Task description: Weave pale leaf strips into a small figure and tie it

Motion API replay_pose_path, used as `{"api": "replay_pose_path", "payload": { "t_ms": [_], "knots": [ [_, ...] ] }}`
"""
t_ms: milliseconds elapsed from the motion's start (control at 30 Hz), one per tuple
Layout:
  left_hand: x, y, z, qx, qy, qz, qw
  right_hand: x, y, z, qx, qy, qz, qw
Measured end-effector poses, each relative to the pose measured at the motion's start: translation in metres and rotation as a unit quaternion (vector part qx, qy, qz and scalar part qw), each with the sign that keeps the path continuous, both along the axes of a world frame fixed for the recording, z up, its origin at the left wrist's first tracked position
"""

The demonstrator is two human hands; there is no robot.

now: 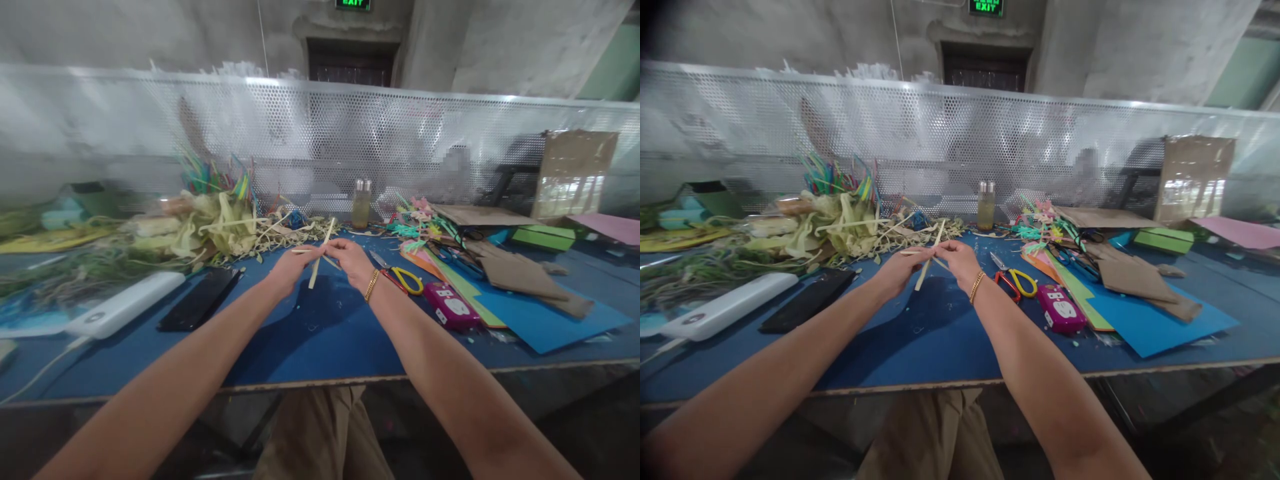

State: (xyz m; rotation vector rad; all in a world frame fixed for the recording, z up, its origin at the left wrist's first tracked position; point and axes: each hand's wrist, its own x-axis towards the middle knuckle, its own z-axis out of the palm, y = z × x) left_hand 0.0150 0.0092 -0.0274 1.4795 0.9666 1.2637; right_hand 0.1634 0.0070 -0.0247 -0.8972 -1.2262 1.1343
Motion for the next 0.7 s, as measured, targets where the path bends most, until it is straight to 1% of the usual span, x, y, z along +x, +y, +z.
{"api": "replay_pose_path", "payload": {
  "t_ms": [133, 300, 467, 600, 700],
  "knots": [
    [0.0029, -0.0022, 0.0022, -0.011, -0.003, -0.013, 1.000, -0.0048, 0.0022, -0.0047, 0.035, 0.005, -0.025, 0.999],
    [0.0058, -0.0064, 0.0056, -0.033, -0.010, -0.021, 0.999, -0.0080, 0.0019, -0.0041, 0.030, 0.007, -0.059, 0.998],
    [0.0062, -0.0077, 0.0076, -0.040, -0.014, -0.031, 0.999, -0.0099, 0.0019, -0.0045, 0.021, 0.007, -0.063, 0.998],
    [0.0059, -0.0074, 0.0070, -0.030, -0.016, -0.035, 0.999, -0.0082, 0.0043, -0.0055, 0.022, 0.005, -0.072, 0.997],
    [0.0053, -0.0095, 0.0070, -0.041, -0.040, -0.052, 0.997, -0.0029, 0.0060, -0.0025, 0.027, 0.035, -0.069, 0.997]
  ]
}}
